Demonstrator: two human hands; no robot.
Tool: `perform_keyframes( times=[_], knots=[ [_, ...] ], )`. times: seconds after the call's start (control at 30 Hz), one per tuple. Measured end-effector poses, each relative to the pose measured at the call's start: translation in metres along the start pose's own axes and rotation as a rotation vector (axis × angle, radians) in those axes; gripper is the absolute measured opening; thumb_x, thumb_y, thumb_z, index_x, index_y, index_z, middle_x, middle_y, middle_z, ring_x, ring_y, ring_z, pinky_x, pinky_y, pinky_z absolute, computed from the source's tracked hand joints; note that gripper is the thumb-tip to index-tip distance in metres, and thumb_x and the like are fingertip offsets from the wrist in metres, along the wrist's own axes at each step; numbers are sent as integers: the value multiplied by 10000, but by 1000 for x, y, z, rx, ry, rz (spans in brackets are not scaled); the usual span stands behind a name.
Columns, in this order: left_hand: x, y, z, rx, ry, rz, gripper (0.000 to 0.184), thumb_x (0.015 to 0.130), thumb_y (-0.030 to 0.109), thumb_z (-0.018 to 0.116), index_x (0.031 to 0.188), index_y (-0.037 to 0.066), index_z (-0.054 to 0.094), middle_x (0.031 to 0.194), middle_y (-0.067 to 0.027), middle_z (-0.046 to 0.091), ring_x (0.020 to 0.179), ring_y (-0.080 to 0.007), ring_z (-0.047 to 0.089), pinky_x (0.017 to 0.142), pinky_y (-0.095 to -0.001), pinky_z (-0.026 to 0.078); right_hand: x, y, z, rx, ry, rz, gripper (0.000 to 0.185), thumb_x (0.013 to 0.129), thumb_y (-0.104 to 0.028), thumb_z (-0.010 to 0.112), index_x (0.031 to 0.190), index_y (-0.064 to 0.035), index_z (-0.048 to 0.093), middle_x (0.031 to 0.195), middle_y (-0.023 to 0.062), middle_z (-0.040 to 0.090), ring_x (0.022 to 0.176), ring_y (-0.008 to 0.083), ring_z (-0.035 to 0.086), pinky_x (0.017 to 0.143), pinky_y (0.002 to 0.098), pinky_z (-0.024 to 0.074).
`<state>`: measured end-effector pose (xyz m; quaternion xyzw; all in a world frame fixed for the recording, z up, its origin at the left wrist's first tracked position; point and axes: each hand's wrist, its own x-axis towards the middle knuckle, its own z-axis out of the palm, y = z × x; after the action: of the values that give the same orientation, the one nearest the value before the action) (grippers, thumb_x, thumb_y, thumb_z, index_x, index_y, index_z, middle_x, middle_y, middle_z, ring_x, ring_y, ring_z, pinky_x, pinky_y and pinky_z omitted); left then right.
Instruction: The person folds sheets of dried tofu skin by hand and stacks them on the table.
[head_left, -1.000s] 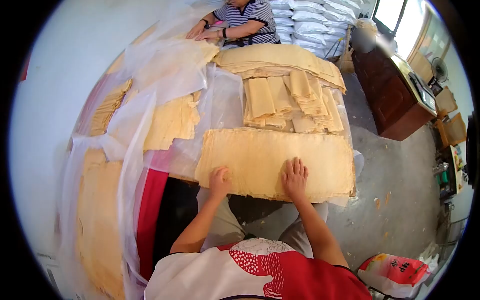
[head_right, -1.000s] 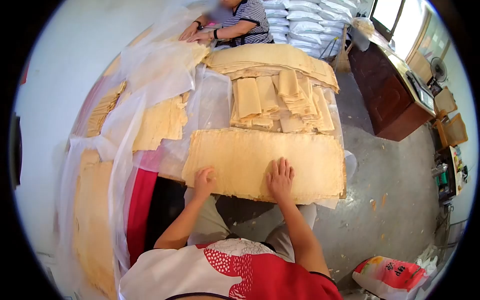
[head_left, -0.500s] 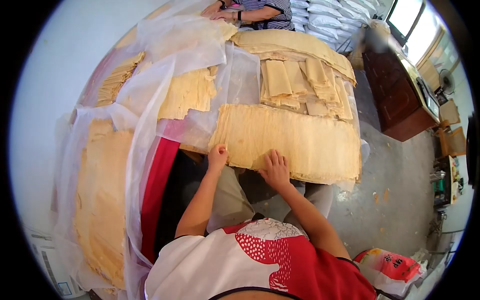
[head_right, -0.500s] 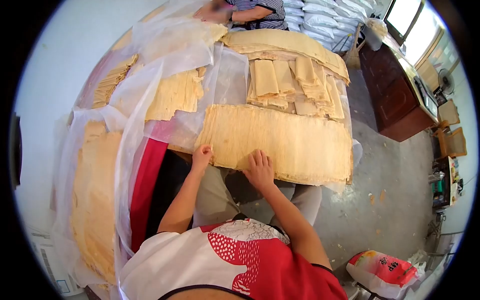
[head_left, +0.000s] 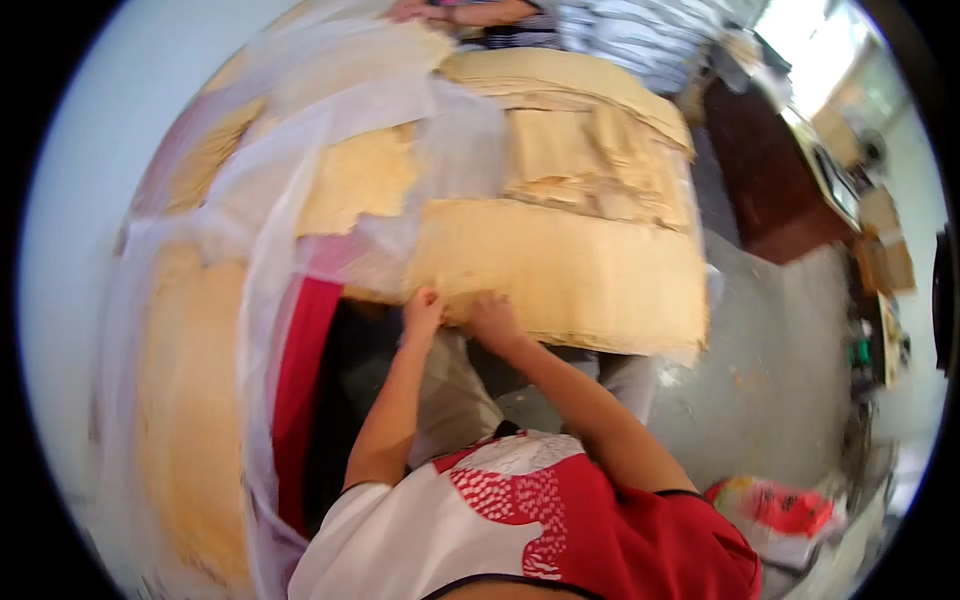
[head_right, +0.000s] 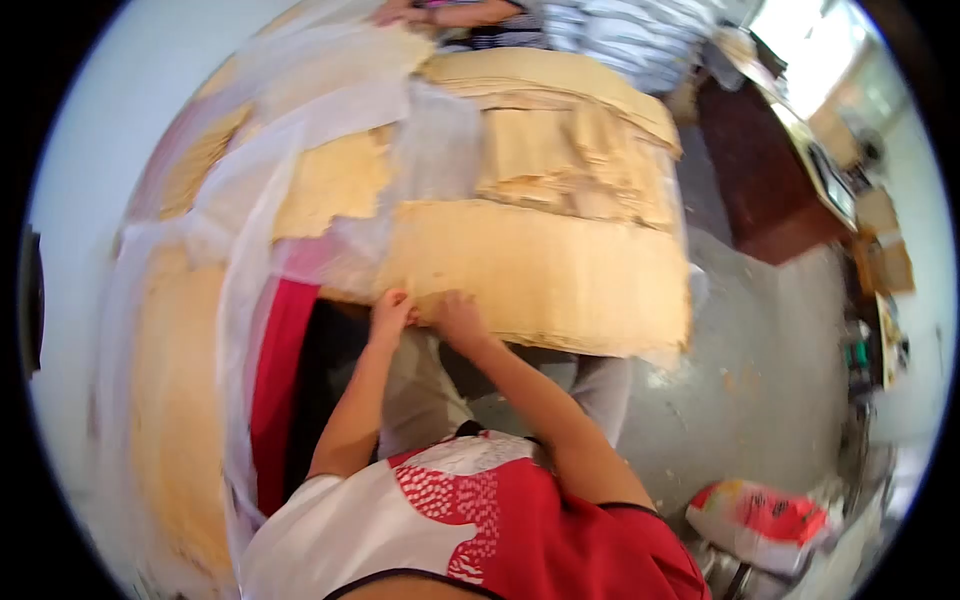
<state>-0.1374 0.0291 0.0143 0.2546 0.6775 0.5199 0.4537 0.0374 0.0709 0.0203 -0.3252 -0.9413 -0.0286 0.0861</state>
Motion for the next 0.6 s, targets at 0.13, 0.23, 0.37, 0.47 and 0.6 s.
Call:
perform_keyframes(
  times=[0.13,0.23,0.37,0.47,0.6],
  knots=[
    [-16,-26,3,193,65,194,280,886,56,611,1165,36,610,920,-59,652,764,-152,637,661,-283,530,-1,4,-32,-57,-15,-154,183,811,-196,576,903,-56,652,983,119,600,949,283,571,741,411,477],
    [-29,-10,6,159,28,147,284,904,42,589,1188,22,597,991,-66,637,815,-150,628,689,-277,534,0,5,-39,177,74,-149,168,798,-185,588,873,-49,652,950,110,601,944,287,574,744,411,484],
    [-24,-10,-1,16,-33,100,294,915,26,571,1208,1,584,1040,-77,623,846,-153,625,702,-269,538,16,8,-6,261,106,136,89,777,-156,605,804,-91,659,911,137,620,904,315,596,746,424,500],
    [-33,-8,3,-85,41,180,277,905,49,580,1176,-6,599,1027,-90,645,859,-152,646,730,-277,545,20,26,2,568,44,309,102,794,-140,596,808,-56,653,834,174,634,813,342,621,708,431,499],
    [-42,-7,6,15,103,176,254,896,49,595,1139,-24,591,991,-108,648,777,-164,662,677,-274,553,12,43,-8,923,42,510,166,813,-197,601,813,-34,635,795,192,618,804,363,628,707,433,495]
  ],
)
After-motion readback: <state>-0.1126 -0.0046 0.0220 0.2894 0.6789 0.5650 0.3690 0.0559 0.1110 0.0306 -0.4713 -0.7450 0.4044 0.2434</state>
